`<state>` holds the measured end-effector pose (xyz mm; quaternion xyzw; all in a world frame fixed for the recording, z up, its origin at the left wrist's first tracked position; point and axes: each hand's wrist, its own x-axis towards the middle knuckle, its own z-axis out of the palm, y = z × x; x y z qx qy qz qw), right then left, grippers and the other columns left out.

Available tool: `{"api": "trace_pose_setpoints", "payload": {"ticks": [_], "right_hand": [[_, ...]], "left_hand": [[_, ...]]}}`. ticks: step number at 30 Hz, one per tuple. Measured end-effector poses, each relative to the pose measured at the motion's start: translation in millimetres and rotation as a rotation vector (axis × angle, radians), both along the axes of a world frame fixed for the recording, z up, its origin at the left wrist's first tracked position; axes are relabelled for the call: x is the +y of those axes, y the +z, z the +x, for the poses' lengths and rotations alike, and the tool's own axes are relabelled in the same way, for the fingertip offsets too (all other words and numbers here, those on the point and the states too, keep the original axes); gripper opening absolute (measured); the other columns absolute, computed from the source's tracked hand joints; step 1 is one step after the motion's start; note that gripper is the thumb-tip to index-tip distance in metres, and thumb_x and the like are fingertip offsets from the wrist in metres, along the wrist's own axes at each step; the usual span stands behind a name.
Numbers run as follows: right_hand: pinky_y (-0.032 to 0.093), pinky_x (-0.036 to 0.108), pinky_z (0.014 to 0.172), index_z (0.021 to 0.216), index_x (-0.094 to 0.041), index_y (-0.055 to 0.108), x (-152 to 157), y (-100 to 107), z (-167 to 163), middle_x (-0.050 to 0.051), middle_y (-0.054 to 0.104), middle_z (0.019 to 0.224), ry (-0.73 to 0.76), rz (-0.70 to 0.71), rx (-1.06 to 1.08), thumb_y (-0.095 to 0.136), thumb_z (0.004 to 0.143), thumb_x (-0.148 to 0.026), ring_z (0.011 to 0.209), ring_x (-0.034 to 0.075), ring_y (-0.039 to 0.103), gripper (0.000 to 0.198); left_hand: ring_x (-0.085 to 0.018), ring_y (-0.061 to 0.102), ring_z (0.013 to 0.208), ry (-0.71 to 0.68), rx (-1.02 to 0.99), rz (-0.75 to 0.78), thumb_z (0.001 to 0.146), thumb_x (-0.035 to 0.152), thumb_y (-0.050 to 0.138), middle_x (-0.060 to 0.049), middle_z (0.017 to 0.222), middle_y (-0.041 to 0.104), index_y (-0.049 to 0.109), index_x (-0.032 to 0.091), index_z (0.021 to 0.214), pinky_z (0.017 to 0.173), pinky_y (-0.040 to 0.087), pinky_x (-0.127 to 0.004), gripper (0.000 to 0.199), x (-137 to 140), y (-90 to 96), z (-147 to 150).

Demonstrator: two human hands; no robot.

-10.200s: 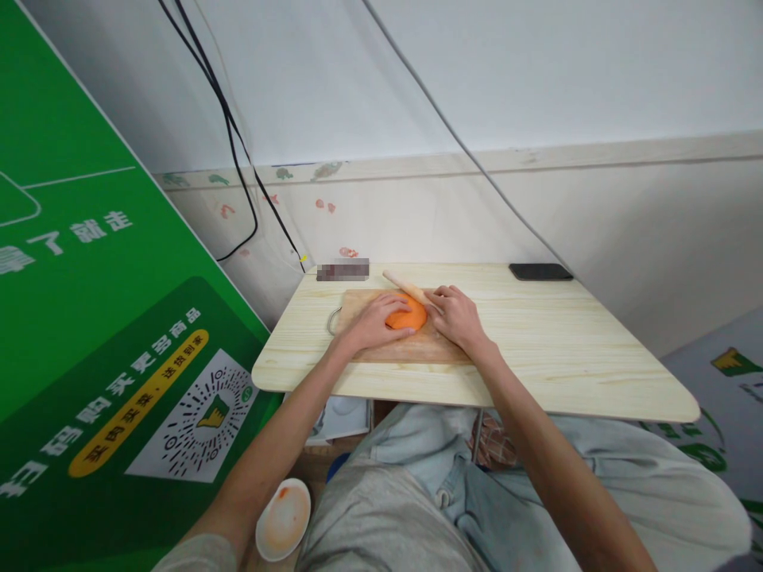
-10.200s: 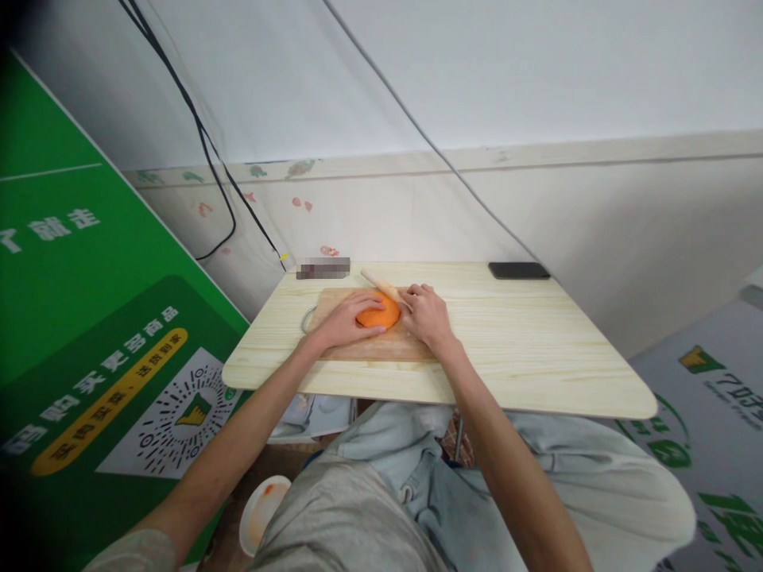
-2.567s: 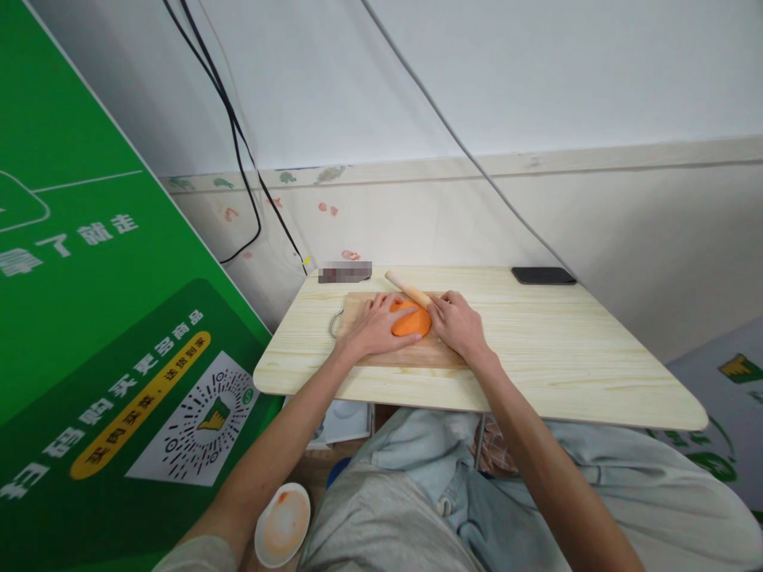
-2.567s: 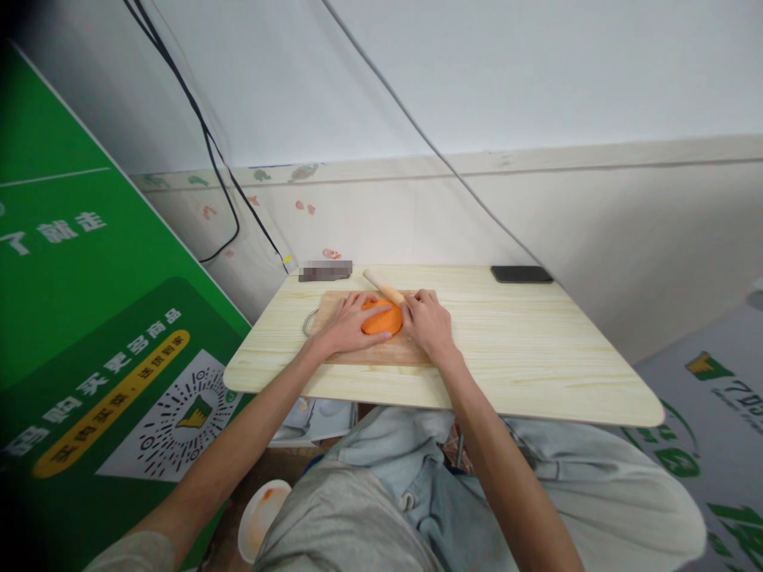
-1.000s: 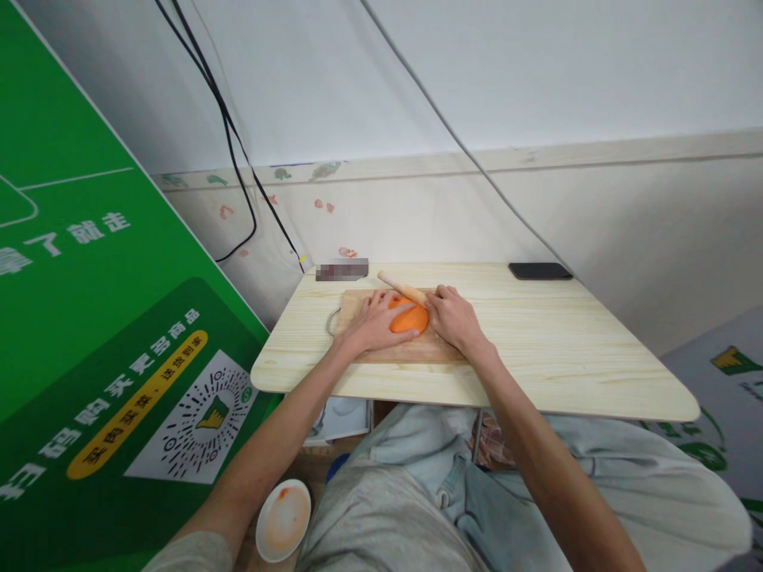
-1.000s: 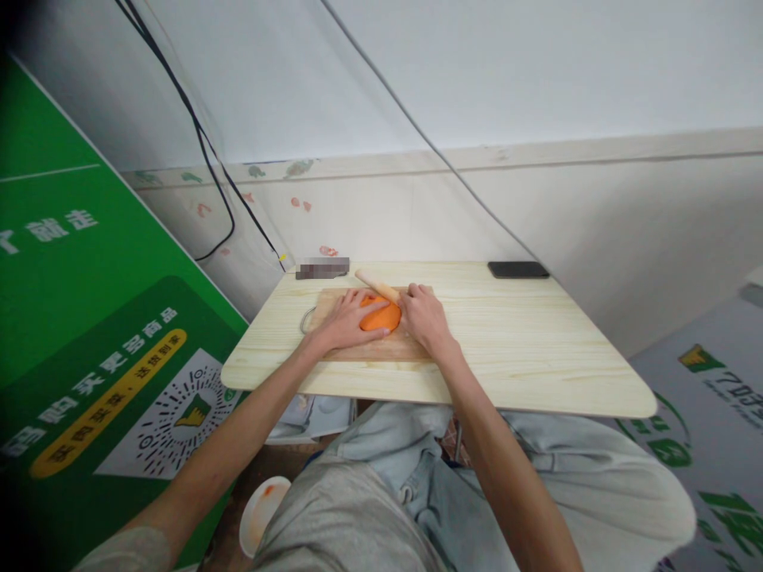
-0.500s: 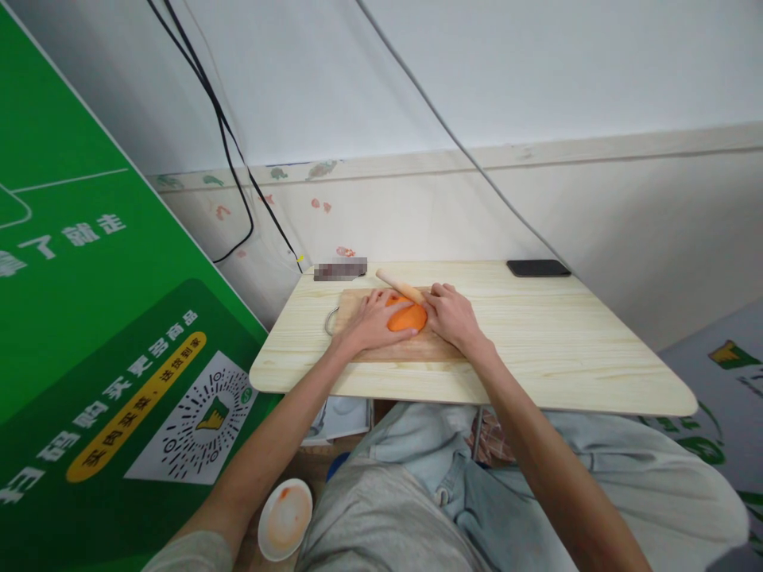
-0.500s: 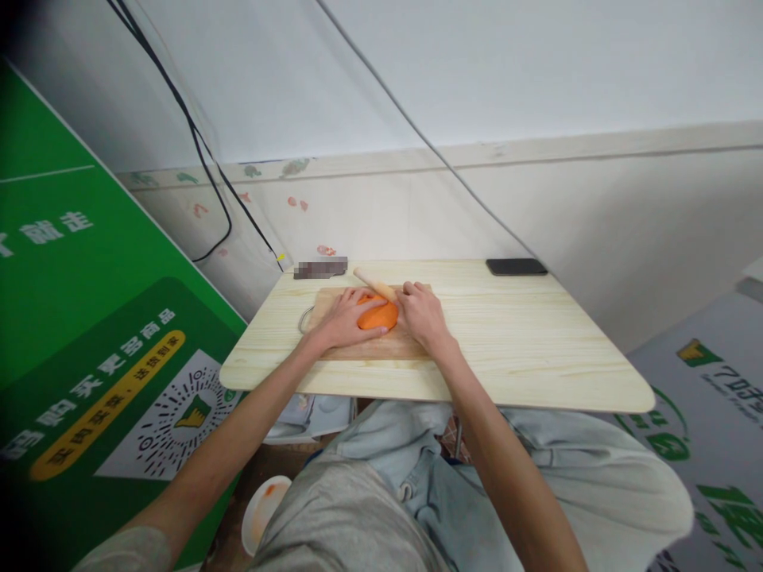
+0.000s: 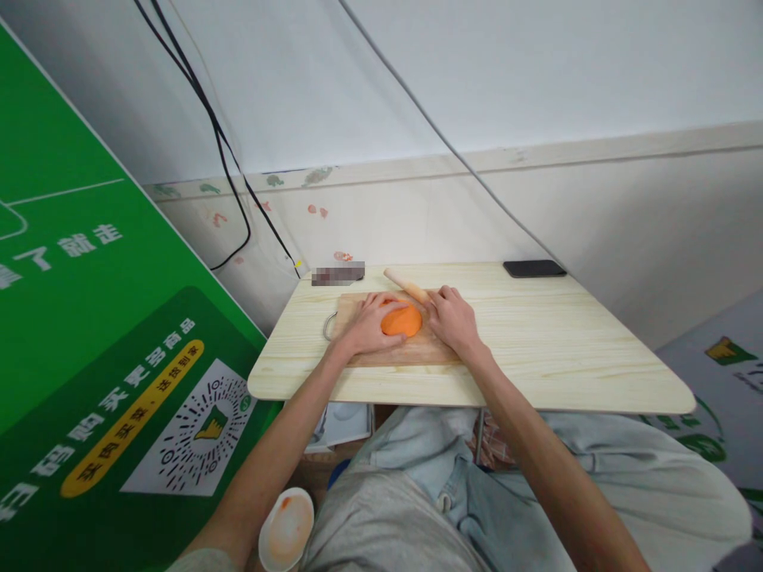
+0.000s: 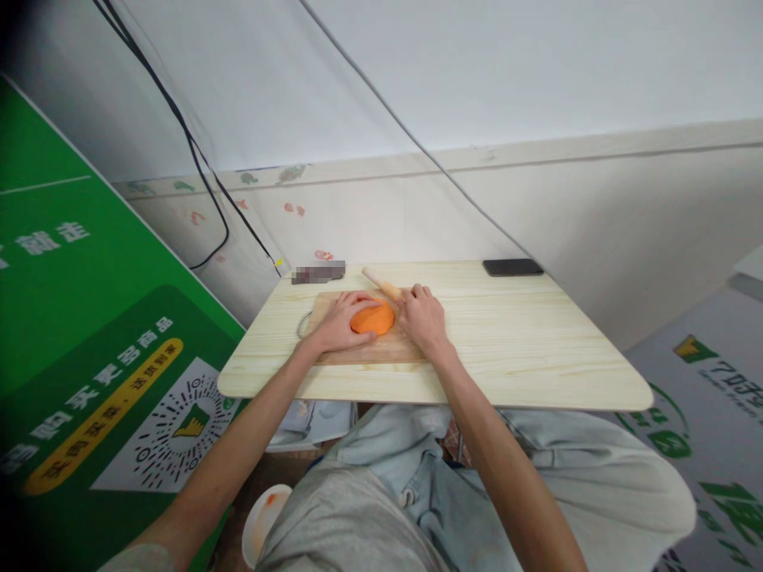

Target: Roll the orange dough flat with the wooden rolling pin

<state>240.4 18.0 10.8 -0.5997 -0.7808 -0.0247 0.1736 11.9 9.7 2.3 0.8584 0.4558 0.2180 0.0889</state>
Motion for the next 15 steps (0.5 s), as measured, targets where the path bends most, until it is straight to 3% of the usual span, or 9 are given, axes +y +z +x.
{"api": "trace_pose_setpoints", "payload": {"ticks": [8, 15], "right_hand": [[0.048, 0.036, 0.096, 0.135, -0.019, 0.072, 0.0, -0.9, 0.9, 0.015, 0.069, 0.124, 0.011, -0.002, 0.031, 0.042, 0.112, -0.029, 0.123, 0.029, 0.058, 0.039], [0.048, 0.035, 0.094, 0.138, -0.019, 0.070, 0.3, -1.7, 1.2, 0.015, 0.070, 0.125, 0.015, 0.004, 0.057, 0.043, 0.111, -0.029, 0.121, 0.028, 0.059, 0.039]], "left_hand": [[-0.036, 0.051, 0.138, 0.049, 0.097, 0.045, 0.096, 0.056, 0.070, -0.009, 0.151, 0.059, 0.070, 0.033, 0.142, 0.117, 0.041, -0.060, 0.052, -8.1, 3.2, 7.6], [-0.037, 0.053, 0.139, 0.040, 0.052, 0.043, 0.090, 0.055, 0.076, -0.010, 0.152, 0.060, 0.069, 0.030, 0.142, 0.119, 0.040, -0.061, 0.058, -4.1, -0.4, 5.1]]}}
